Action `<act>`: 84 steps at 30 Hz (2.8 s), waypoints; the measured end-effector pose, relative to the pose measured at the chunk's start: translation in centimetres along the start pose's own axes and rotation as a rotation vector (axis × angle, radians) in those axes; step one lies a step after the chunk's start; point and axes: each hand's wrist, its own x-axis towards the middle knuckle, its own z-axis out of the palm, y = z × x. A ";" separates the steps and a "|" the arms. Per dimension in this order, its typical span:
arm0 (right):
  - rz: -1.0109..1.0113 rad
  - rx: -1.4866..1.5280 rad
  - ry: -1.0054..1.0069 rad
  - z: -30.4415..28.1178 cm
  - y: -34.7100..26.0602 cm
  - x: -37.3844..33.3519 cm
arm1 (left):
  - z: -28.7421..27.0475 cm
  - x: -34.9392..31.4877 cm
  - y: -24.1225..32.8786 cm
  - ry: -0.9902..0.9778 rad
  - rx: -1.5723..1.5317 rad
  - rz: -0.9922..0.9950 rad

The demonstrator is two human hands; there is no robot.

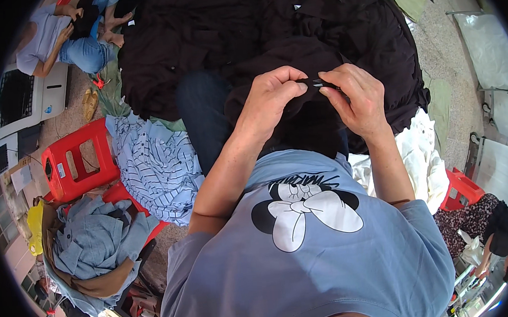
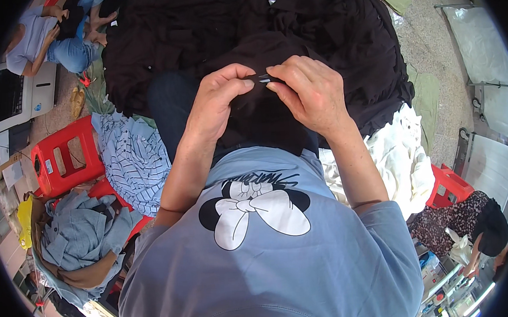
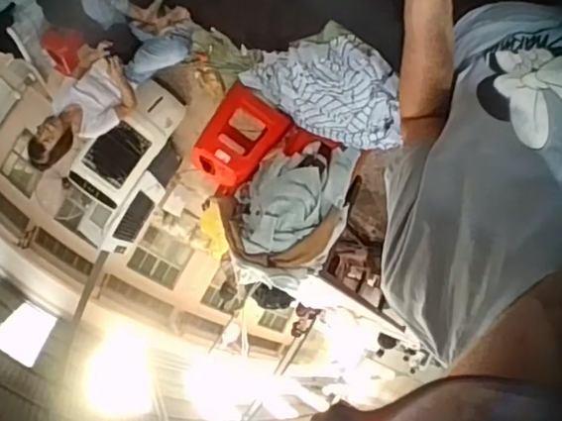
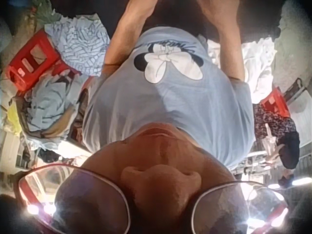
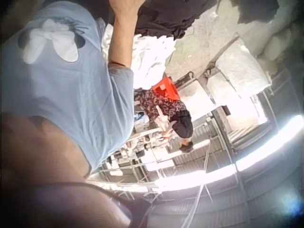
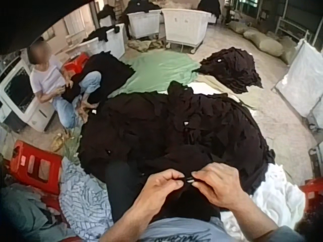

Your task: Inspecting black shirts and trimming loose threads using snips.

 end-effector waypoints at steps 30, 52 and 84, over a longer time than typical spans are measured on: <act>-0.054 -0.088 0.032 0.3 0.0 -1.2 | 0.8 0.0 -0.8 0.005 0.026 0.006; 0.358 0.438 0.065 -0.3 0.2 -2.6 | 0.7 -0.2 -1.2 0.005 0.071 -0.049; 0.231 0.271 0.053 0.1 1.0 -3.7 | 0.4 0.4 -0.5 -0.078 0.096 -0.092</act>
